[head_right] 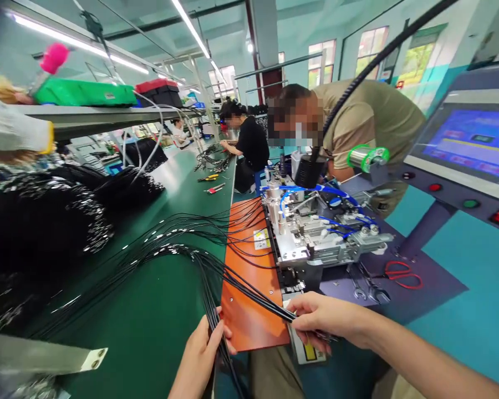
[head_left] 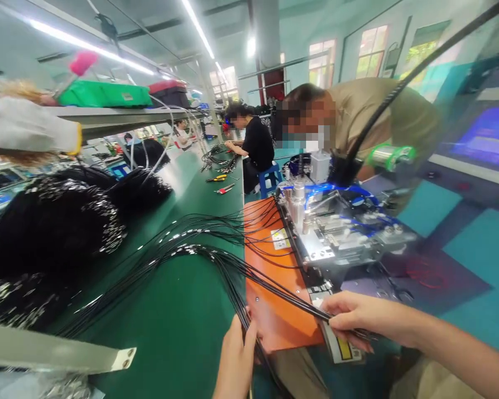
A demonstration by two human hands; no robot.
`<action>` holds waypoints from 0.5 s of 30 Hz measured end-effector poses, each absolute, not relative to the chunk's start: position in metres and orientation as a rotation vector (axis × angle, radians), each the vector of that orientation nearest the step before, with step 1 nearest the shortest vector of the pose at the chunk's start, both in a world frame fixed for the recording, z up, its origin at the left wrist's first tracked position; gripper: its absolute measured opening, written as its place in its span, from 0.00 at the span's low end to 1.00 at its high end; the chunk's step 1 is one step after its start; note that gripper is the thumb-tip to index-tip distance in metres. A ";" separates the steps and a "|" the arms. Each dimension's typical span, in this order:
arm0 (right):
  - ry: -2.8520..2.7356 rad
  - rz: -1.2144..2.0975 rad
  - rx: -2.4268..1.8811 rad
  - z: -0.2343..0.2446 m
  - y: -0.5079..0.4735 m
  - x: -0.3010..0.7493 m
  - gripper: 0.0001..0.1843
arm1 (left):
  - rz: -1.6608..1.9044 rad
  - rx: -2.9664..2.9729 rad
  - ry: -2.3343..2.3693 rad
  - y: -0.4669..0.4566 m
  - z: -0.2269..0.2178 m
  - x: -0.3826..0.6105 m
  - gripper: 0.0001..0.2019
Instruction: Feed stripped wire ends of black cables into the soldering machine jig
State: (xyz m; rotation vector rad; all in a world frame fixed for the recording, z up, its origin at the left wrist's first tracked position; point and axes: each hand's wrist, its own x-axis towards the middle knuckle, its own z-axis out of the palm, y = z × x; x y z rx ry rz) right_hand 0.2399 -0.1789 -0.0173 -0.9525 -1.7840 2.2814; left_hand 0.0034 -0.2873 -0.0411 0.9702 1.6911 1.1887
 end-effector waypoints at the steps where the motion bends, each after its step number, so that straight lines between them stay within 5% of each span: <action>1: -1.759 2.279 -0.953 -0.016 -0.178 0.244 0.06 | 1.133 1.077 1.759 -0.290 -0.032 0.001 0.14; 5: -1.563 2.260 -0.983 -0.020 -0.182 0.255 0.10 | 0.480 2.084 2.136 -0.282 0.002 0.014 0.09; 9: -1.357 2.214 -0.972 -0.030 -0.187 0.256 0.14 | 0.399 2.710 1.680 -0.243 -0.002 0.061 0.32; 15: -1.377 2.340 -0.867 -0.027 -0.177 0.258 0.12 | 0.476 2.997 1.342 -0.197 -0.036 0.089 0.15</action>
